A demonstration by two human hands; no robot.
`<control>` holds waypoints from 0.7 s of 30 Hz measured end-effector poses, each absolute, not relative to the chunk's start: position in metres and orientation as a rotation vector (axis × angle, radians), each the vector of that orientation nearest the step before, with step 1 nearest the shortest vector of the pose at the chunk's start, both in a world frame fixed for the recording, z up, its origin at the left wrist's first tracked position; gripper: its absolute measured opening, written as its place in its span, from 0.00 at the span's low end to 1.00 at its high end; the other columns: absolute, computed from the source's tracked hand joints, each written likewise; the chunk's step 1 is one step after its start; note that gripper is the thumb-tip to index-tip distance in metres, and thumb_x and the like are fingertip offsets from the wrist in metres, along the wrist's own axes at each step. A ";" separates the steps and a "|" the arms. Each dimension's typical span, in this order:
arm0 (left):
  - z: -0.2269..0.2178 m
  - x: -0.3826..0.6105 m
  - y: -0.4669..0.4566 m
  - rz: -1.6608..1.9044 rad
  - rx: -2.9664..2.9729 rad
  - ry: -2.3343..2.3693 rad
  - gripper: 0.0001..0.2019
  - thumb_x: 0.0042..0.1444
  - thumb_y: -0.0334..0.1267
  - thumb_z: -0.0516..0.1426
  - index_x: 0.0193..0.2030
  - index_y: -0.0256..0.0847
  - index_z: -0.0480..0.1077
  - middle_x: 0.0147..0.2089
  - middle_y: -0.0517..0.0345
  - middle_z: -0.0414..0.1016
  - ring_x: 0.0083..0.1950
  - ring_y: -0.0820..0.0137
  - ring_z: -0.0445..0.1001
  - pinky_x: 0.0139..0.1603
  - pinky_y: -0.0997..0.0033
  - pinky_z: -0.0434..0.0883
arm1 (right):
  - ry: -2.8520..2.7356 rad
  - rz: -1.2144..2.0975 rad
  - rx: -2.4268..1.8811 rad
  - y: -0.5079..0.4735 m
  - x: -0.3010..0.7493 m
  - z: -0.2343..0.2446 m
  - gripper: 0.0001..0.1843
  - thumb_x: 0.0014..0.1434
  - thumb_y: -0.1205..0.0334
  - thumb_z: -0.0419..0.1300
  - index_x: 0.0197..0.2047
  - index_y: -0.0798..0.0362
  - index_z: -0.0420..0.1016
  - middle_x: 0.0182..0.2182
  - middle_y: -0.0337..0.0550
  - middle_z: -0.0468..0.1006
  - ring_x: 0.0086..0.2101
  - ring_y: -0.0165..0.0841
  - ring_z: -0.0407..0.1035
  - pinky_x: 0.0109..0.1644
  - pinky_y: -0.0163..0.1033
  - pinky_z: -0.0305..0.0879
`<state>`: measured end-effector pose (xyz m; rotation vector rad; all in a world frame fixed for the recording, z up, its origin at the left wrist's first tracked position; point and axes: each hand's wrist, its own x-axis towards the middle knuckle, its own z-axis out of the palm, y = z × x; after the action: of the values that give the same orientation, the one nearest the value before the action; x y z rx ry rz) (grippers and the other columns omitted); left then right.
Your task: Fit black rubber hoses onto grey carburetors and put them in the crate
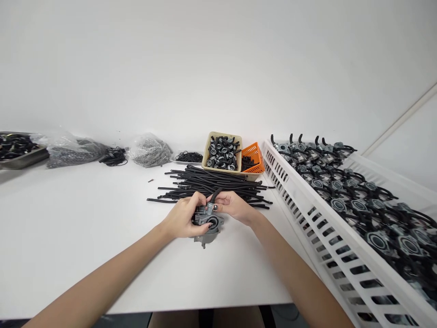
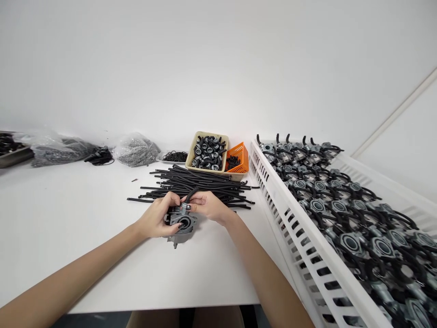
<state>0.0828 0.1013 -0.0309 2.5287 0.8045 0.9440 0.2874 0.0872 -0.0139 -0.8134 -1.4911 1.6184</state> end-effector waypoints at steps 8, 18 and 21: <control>-0.032 0.083 0.102 0.968 2.515 0.787 0.18 0.48 0.47 0.57 0.39 0.44 0.53 0.32 0.62 0.67 0.27 0.72 0.66 0.28 0.72 0.63 | -1.400 1.571 -0.825 0.086 0.280 -0.016 0.25 0.36 0.56 0.78 0.34 0.53 0.71 0.32 0.36 0.72 0.36 0.29 0.69 0.44 0.36 0.67; -0.031 0.083 0.101 0.948 2.549 0.814 0.18 0.49 0.49 0.56 0.40 0.44 0.54 0.32 0.62 0.68 0.26 0.72 0.65 0.28 0.72 0.62 | -1.528 1.620 -0.761 0.086 0.289 -0.013 0.20 0.51 0.48 0.69 0.40 0.54 0.77 0.36 0.43 0.78 0.42 0.35 0.72 0.53 0.43 0.64; -0.032 0.083 0.102 0.977 2.564 0.793 0.18 0.49 0.49 0.56 0.40 0.44 0.54 0.32 0.62 0.68 0.26 0.72 0.65 0.28 0.72 0.62 | -1.564 1.588 -0.790 0.088 0.289 -0.014 0.20 0.51 0.47 0.69 0.40 0.53 0.77 0.37 0.43 0.78 0.43 0.35 0.72 0.53 0.42 0.64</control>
<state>0.0828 0.1017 -0.0317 2.5640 0.7927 0.9775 0.2888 0.0877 -0.0136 -0.7897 -1.5639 1.5881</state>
